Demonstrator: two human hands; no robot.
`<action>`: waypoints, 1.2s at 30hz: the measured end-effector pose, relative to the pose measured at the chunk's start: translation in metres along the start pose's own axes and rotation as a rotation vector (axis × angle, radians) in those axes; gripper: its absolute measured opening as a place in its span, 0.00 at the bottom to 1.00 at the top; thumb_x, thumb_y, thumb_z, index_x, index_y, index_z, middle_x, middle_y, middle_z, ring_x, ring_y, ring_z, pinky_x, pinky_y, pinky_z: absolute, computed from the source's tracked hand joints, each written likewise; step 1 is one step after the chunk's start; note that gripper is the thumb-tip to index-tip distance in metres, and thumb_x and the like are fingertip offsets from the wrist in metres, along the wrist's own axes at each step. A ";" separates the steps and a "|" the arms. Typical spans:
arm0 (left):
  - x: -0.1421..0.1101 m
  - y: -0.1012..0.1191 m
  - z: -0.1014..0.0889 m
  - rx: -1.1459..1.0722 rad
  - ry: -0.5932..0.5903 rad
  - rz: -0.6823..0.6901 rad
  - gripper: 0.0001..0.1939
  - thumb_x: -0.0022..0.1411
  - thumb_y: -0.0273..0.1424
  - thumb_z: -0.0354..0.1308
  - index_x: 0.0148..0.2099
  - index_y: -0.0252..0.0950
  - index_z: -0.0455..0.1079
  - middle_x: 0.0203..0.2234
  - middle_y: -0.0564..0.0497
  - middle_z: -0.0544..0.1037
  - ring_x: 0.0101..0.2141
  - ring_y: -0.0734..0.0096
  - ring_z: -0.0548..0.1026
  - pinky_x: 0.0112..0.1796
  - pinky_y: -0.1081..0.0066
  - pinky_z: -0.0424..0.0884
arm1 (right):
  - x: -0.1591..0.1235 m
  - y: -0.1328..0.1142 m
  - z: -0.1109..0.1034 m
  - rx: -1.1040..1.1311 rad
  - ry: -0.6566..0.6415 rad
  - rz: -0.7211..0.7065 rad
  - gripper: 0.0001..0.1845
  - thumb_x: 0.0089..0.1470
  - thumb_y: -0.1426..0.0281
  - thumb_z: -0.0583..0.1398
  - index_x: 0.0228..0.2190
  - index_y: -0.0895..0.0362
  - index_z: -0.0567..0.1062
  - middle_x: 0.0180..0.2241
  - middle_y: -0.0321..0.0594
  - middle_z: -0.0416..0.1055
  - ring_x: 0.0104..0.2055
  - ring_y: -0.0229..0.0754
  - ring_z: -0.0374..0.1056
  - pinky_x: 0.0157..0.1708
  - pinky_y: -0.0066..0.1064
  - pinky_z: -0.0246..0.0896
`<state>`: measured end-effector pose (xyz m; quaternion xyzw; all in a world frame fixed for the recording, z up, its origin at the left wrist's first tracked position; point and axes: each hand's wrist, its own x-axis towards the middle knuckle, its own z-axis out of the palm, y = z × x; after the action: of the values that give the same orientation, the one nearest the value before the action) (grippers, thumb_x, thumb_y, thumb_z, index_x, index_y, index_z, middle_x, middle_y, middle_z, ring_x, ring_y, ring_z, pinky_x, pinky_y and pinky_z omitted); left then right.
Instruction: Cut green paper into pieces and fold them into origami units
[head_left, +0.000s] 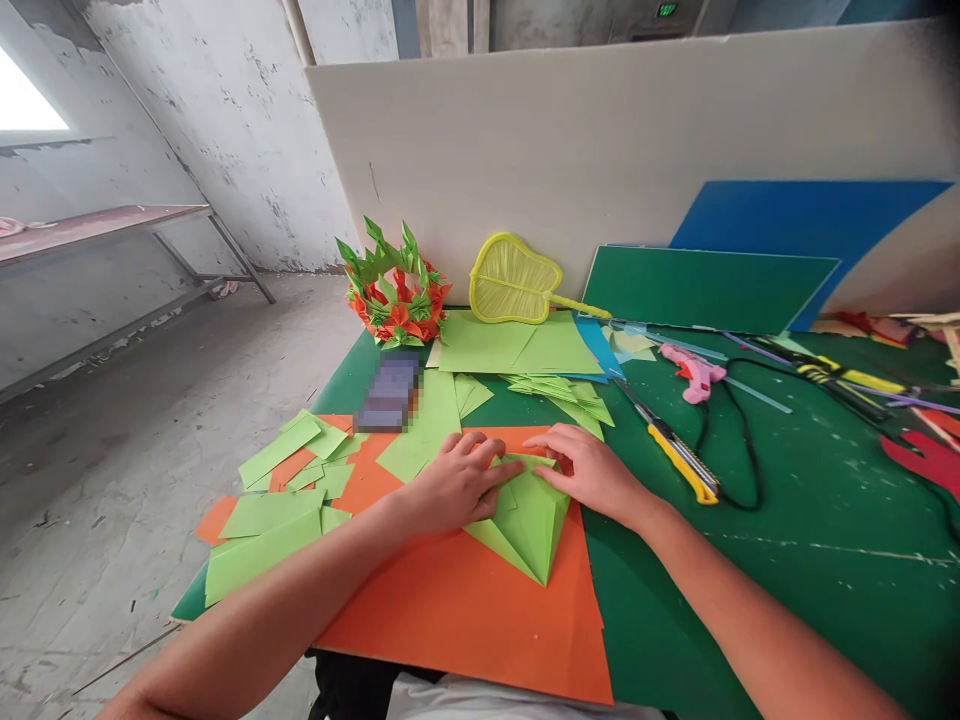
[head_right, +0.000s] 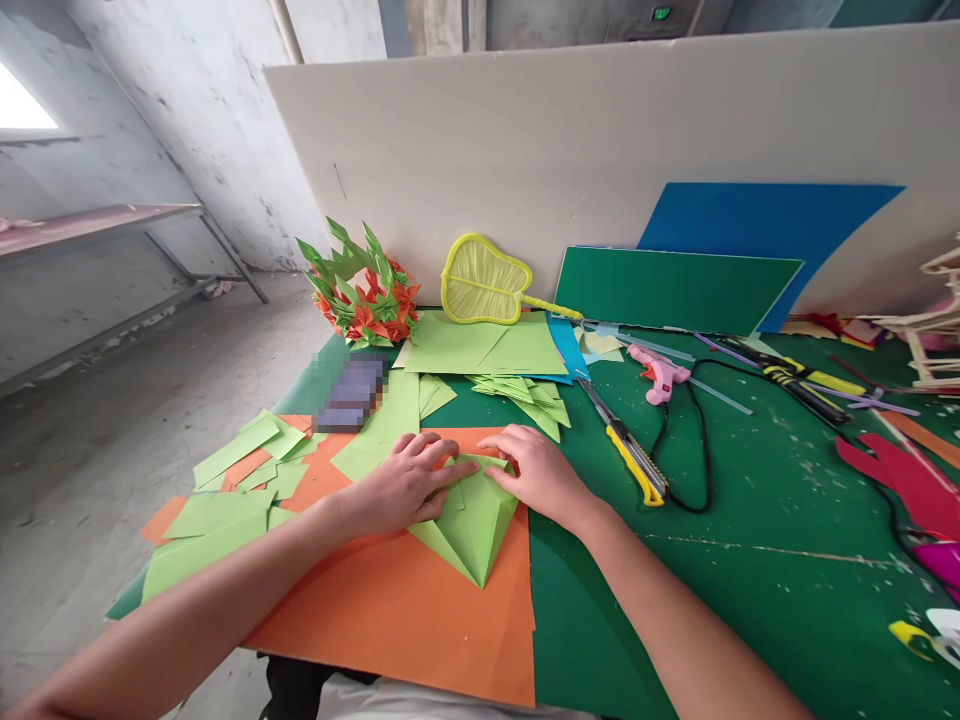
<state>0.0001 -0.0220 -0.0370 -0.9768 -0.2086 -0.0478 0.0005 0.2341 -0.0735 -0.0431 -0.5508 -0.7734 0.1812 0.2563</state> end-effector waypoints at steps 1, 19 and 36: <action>0.000 0.000 0.001 -0.002 0.005 0.002 0.24 0.63 0.31 0.49 0.62 0.44 0.59 0.51 0.46 0.66 0.49 0.56 0.62 0.47 0.59 0.59 | 0.000 -0.001 0.000 0.019 -0.005 0.004 0.13 0.56 0.72 0.58 0.44 0.50 0.73 0.33 0.38 0.68 0.33 0.40 0.65 0.31 0.31 0.63; 0.000 -0.006 0.003 -0.003 0.102 -0.012 0.20 0.60 0.37 0.54 0.52 0.35 0.63 0.48 0.41 0.67 0.48 0.55 0.64 0.46 0.59 0.59 | -0.002 -0.002 0.001 0.277 -0.118 -0.054 0.13 0.60 0.60 0.58 0.41 0.52 0.76 0.37 0.41 0.71 0.35 0.40 0.67 0.32 0.30 0.62; 0.003 -0.004 -0.006 0.033 0.062 -0.034 0.18 0.62 0.42 0.53 0.51 0.39 0.67 0.46 0.46 0.70 0.45 0.58 0.65 0.45 0.60 0.56 | -0.001 0.000 0.003 0.112 -0.145 -0.199 0.14 0.64 0.69 0.52 0.45 0.52 0.76 0.41 0.42 0.72 0.42 0.44 0.68 0.42 0.35 0.65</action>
<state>0.0005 -0.0169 -0.0310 -0.9710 -0.2260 -0.0747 0.0221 0.2322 -0.0743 -0.0459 -0.4414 -0.8295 0.2370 0.2467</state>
